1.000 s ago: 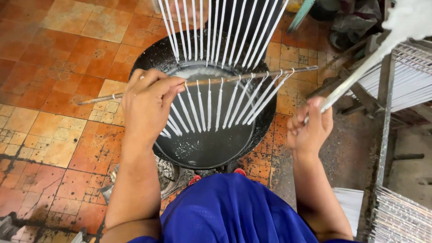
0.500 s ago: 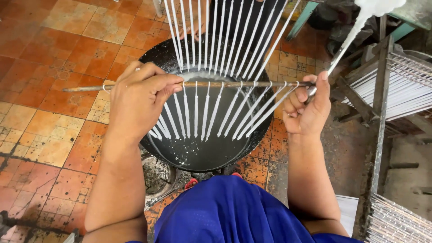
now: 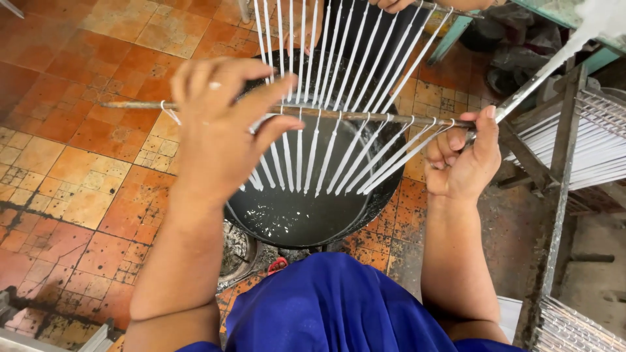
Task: Dipping multiple candle wicks attached to a wooden rod into a vat of molten wax and hanging them to dry.
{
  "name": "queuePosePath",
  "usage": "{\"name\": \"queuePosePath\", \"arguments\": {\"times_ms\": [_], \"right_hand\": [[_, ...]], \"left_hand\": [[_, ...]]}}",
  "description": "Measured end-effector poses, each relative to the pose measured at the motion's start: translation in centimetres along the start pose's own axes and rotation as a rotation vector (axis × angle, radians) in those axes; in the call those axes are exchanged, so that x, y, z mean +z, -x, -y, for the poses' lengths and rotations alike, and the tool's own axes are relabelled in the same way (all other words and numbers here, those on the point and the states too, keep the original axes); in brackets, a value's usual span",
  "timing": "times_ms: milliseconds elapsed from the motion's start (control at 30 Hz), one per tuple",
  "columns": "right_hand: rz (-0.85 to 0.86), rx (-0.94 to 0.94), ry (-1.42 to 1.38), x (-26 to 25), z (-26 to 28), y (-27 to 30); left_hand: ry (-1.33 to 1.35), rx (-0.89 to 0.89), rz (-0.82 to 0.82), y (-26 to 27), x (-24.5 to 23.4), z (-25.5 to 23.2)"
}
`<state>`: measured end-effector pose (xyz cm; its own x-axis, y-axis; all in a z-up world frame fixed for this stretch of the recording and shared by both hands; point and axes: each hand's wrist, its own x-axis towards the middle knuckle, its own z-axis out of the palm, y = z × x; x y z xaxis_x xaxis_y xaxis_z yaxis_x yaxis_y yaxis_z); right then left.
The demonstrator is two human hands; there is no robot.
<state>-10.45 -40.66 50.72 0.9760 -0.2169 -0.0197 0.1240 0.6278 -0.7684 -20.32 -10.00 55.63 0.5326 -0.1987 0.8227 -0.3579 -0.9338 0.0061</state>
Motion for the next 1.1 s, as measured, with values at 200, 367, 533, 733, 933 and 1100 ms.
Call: {"name": "queuePosePath", "arguments": {"times_ms": [200, 367, 533, 733, 933, 1100], "right_hand": [[-0.034, -0.023, 0.056, 1.1, 0.2, 0.2], [-0.011, -0.036, 0.043, 1.2, -0.1, 0.1], [-0.039, -0.02, 0.057, 1.5, -0.1, 0.1], [-0.019, -0.021, 0.043, 1.9, -0.5, 0.0], [0.006, -0.047, 0.041, 2.1, 0.1, -0.3], [-0.025, 0.009, 0.049, 2.5, 0.7, -0.4]], "left_hand": [[0.147, 0.055, 0.157, -2.5, 3.7, -2.9], [0.194, -0.036, 0.213, -2.1, 5.1, -2.7], [0.226, -0.072, 0.169, -1.9, 5.6, -2.7], [0.139, -0.103, 0.32, -2.7, 2.7, -1.2], [0.201, -0.011, -0.021, -0.9, -6.3, 5.0], [0.155, -0.243, 0.323, 1.3, -6.9, 5.4]]}}
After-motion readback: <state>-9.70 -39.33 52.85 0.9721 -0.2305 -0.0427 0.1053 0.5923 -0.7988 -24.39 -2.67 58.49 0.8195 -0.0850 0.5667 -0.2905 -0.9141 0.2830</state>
